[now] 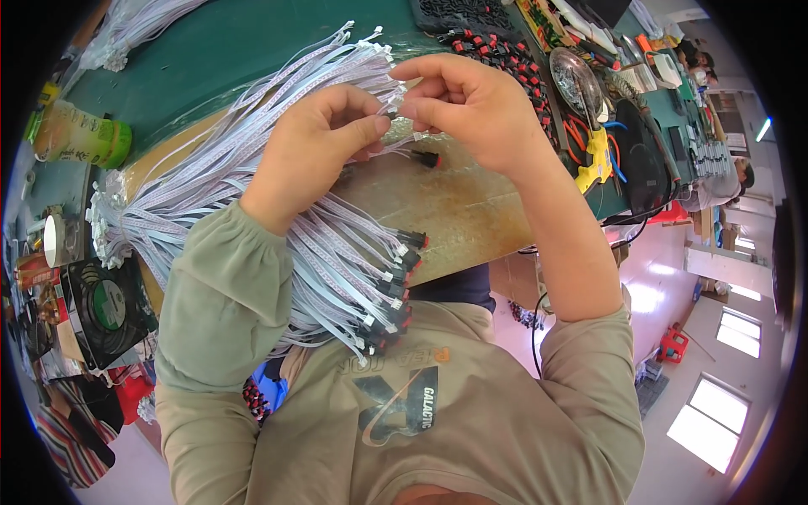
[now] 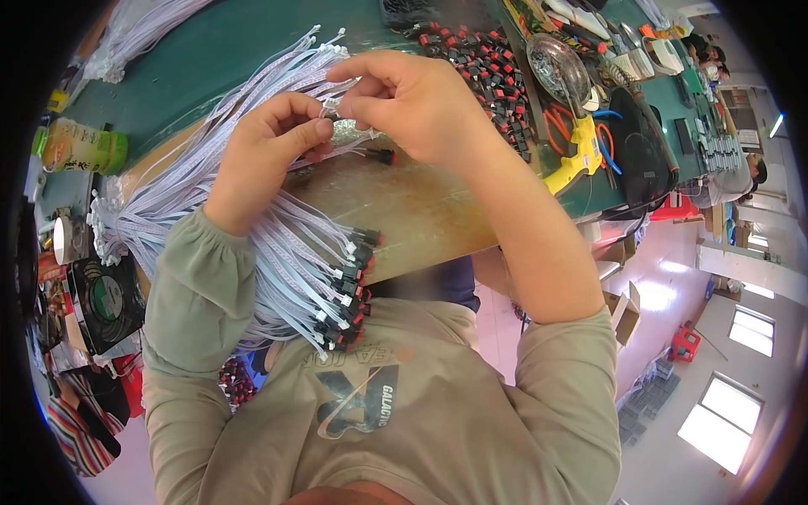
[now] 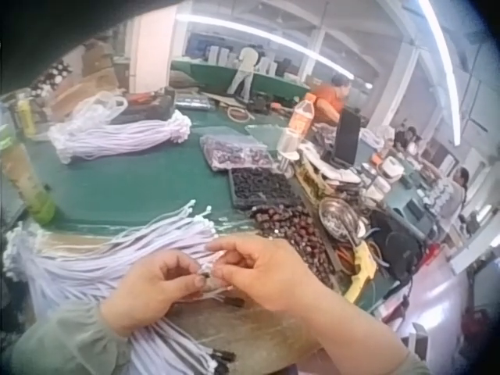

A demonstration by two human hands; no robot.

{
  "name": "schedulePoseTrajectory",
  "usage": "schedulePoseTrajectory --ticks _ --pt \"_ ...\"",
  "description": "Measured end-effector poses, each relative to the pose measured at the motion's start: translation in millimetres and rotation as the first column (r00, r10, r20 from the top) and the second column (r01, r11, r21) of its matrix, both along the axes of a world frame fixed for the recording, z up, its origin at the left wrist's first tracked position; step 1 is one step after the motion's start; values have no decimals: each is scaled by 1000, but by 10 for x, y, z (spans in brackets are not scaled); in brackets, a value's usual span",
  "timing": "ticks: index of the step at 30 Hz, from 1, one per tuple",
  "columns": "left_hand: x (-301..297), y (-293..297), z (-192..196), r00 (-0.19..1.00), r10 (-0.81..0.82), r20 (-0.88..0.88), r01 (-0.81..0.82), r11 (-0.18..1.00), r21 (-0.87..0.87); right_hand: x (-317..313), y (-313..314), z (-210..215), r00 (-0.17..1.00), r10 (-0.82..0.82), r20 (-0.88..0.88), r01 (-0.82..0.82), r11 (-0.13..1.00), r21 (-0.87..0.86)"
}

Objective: The person assembles wire harnesses by attaching connector housings and heat shrink tubing to the wires, then uses a heat gun to seal the components.

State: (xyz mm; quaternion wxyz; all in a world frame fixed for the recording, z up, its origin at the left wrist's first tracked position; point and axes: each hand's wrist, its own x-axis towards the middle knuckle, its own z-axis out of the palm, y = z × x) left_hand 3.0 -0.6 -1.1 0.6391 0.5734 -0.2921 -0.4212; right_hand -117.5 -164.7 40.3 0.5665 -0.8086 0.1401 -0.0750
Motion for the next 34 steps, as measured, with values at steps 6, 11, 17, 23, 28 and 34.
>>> schedulePoseTrajectory --ticks 6,11,17,23,28,34 --pt "-97 -31 51 998 42 38 -40 998 -57 -13 55 17 996 23 82 -14 994 -112" --pt "-84 -9 27 999 13 30 -13 1000 -12 -56 2 -11 999 12 51 -5 990 -143" --pt "-69 -30 17 994 109 -27 -108 993 37 -355 -550 -33 968 -249 45 232 803 -549" --pt "-56 -1 63 994 90 -69 -89 996 15 -380 -397 -265 989 -151 -8 81 573 -815" --pt "-100 12 72 986 76 147 -76 997 -6 -294 -329 -312 996 -88 -27 17 461 -887" --pt "-70 41 36 971 -53 232 23 992 128 -293 -323 -347 995 -58 79 96 451 -887"
